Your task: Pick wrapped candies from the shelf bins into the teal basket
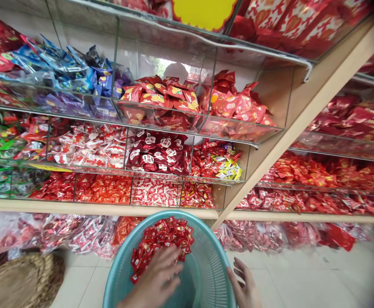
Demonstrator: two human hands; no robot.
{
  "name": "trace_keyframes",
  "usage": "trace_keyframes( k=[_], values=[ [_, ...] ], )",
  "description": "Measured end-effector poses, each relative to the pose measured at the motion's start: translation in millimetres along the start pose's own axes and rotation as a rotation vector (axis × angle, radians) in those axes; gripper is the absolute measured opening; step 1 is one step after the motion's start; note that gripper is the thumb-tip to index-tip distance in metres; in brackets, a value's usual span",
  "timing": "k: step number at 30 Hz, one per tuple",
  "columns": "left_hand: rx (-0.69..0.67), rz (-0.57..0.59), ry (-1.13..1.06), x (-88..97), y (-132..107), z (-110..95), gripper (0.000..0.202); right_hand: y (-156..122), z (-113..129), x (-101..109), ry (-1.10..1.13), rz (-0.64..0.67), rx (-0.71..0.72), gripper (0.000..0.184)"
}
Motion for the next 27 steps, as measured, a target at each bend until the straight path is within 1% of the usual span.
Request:
trace_keyframes(
  k=[1, 3, 4, 5, 6, 8, 9, 12, 16, 19, 20, 24, 27],
  values=[
    [0.087, -0.134, 0.100, 25.9, -2, 16, 0.043, -4, -2, -3, 0.048, 0.013, -0.031, 0.064],
    [0.291, -0.389, 0.276, 72.1, -10, 51, 0.051, -7, 4, -14, 0.094, 0.044, -0.013, 0.063],
    [0.406, -0.459, 0.338, 87.6, -16, 69, 0.055, -7, 10, -19, 0.087, 0.050, 0.025, 0.062],
    [0.505, -0.486, 0.371, 96.9, -21, 85, 0.058, -6, 17, -24, 0.065, 0.055, 0.071, 0.060],
    [0.561, -0.468, 0.363, 99.9, -24, 98, 0.060, -5, 23, -29, 0.034, 0.057, 0.115, 0.059],
    [0.601, -0.366, 0.260, 92.6, -27, 116, 0.060, -4, 31, -35, -0.037, 0.048, 0.177, 0.056],
    [0.616, -0.336, 0.236, 87.8, -29, 120, 0.059, -4, 33, -37, -0.068, 0.047, 0.194, 0.055],
    [0.674, -0.293, 0.279, 77.6, -35, 119, 0.058, -6, 35, -39, -0.153, 0.045, 0.241, 0.052],
    [0.737, -0.256, 0.355, 73.3, -46, 111, 0.057, -1, 40, -43, -0.267, 0.092, 0.344, 0.052],
    [0.762, -0.264, 0.333, 69.8, -63, 111, 0.055, 11, 48, -53, -0.355, 0.148, 0.420, 0.052],
    [0.768, -0.285, 0.316, 68.4, -70, 111, 0.054, 15, 52, -57, -0.383, 0.171, 0.446, 0.052],
    [0.802, -0.334, 0.247, 56.6, -99, 111, 0.053, 29, 68, -80, -0.510, 0.262, 0.510, 0.050],
    [0.839, -0.369, 0.194, 43.8, -120, 113, 0.050, 38, 80, -98, -0.606, 0.243, 0.495, 0.050]
  ],
)
Point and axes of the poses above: each hand's wrist, its own y-axis towards the middle knuckle, its own x-axis out of the back of the hand, z = x × y, the point moved 6 cm from there along y, towards the middle knuckle, and after that the axes turned 1 degree about x, right-handed, at the moved point
